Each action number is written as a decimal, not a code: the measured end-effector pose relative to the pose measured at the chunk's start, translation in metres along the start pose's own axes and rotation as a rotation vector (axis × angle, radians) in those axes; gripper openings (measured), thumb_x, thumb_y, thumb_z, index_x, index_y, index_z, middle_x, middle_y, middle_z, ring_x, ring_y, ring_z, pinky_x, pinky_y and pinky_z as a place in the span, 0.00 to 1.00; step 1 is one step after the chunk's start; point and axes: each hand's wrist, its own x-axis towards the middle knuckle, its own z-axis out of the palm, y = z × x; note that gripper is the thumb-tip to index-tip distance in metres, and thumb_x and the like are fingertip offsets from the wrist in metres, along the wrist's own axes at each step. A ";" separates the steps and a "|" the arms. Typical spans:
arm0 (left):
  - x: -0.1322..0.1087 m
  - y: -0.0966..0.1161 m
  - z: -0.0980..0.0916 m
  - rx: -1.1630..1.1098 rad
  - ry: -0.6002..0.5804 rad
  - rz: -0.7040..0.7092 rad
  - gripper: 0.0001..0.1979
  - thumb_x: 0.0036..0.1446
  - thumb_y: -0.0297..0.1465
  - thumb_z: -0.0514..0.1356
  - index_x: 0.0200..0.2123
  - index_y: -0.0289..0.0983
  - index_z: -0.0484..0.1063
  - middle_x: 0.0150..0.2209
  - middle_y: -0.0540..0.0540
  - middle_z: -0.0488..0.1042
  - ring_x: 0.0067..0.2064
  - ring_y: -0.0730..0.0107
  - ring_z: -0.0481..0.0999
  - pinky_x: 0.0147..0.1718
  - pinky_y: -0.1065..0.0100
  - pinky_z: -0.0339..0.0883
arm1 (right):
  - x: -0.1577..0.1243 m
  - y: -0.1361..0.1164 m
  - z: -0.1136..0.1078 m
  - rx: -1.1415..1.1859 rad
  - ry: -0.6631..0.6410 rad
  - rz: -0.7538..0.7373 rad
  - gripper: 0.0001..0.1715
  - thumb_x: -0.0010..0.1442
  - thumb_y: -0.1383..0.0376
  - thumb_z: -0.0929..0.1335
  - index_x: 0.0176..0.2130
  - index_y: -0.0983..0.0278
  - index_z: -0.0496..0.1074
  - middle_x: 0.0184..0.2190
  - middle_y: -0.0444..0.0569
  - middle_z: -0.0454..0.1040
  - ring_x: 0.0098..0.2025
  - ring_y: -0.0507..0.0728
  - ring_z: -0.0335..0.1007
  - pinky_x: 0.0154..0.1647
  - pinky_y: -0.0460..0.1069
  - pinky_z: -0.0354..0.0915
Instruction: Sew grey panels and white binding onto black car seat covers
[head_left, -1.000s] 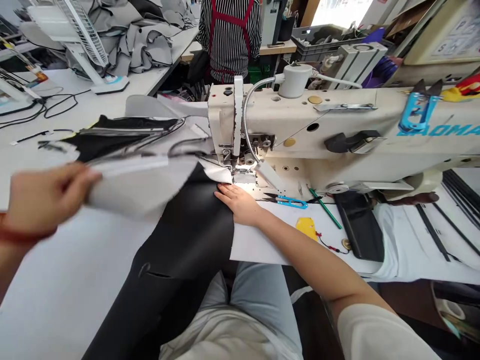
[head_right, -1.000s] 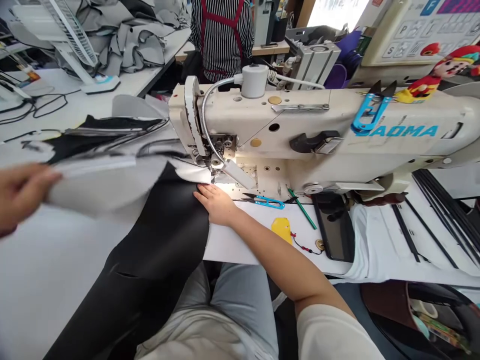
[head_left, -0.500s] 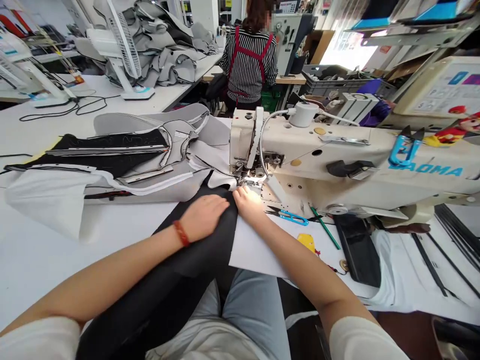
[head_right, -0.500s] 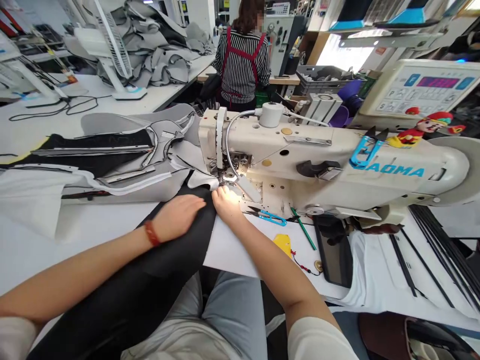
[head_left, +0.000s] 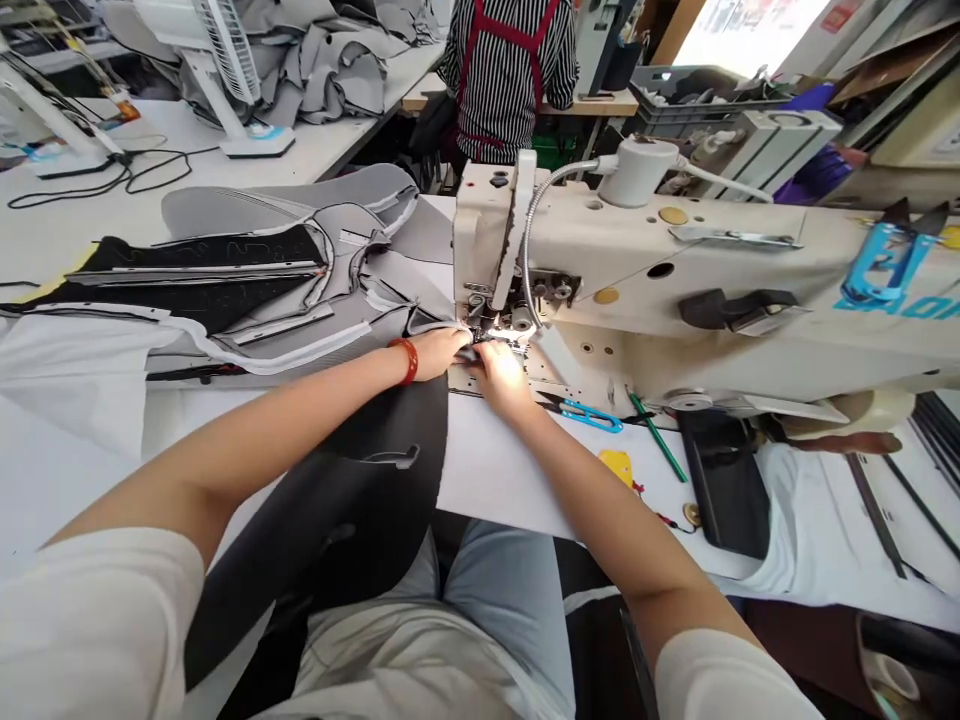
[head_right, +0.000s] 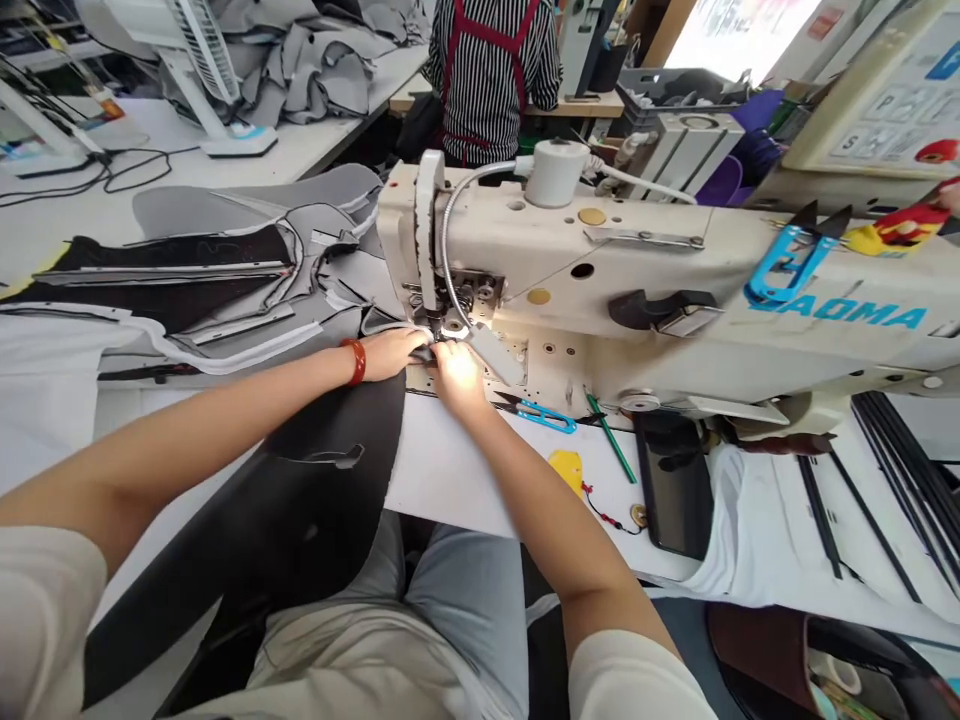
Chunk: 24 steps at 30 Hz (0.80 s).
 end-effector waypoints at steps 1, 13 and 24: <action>0.003 -0.003 -0.001 0.007 -0.003 0.019 0.13 0.60 0.32 0.59 0.47 0.33 0.69 0.47 0.38 0.75 0.51 0.56 0.75 0.49 0.62 0.68 | 0.001 0.001 0.000 0.018 0.000 0.004 0.12 0.63 0.70 0.65 0.46 0.66 0.73 0.45 0.55 0.76 0.48 0.60 0.69 0.48 0.51 0.65; 0.012 0.002 -0.009 0.070 0.058 -0.031 0.09 0.53 0.29 0.58 0.37 0.35 0.75 0.36 0.41 0.80 0.41 0.57 0.79 0.39 0.65 0.68 | 0.003 -0.001 -0.003 -0.125 -0.088 0.028 0.19 0.66 0.70 0.59 0.54 0.67 0.67 0.52 0.58 0.73 0.49 0.61 0.70 0.43 0.50 0.66; -0.033 0.023 0.014 0.288 0.200 -0.094 0.09 0.58 0.28 0.59 0.40 0.31 0.73 0.40 0.34 0.77 0.46 0.48 0.77 0.44 0.54 0.71 | -0.005 -0.017 -0.020 -0.341 -0.277 -0.183 0.24 0.68 0.74 0.50 0.49 0.69 0.69 0.47 0.61 0.73 0.37 0.60 0.72 0.33 0.51 0.63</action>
